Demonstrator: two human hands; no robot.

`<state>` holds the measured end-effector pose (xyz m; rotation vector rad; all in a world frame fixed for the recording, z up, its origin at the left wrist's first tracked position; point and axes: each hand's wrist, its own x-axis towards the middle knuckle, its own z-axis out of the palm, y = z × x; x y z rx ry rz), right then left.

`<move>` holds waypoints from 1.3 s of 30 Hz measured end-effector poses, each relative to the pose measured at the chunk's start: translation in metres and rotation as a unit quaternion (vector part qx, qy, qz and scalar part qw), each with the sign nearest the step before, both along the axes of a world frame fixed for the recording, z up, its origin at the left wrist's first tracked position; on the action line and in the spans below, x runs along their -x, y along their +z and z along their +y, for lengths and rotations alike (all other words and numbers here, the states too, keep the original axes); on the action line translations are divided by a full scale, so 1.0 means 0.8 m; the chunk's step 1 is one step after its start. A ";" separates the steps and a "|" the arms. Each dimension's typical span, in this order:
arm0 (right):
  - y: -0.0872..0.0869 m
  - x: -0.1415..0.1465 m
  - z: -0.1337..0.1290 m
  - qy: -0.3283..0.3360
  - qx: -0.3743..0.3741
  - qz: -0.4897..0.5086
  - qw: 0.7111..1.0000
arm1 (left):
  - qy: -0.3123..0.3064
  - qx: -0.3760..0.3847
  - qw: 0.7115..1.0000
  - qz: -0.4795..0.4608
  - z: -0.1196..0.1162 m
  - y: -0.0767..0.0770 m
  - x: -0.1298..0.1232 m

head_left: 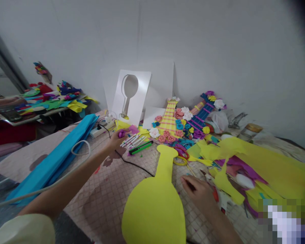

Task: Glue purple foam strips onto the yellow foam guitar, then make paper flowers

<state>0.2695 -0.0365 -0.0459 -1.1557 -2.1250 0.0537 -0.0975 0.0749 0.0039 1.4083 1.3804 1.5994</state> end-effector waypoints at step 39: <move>0.028 0.055 -0.017 0.100 0.402 0.361 0.836 | -0.232 0.144 0.951 -0.146 -0.109 -0.006 -0.174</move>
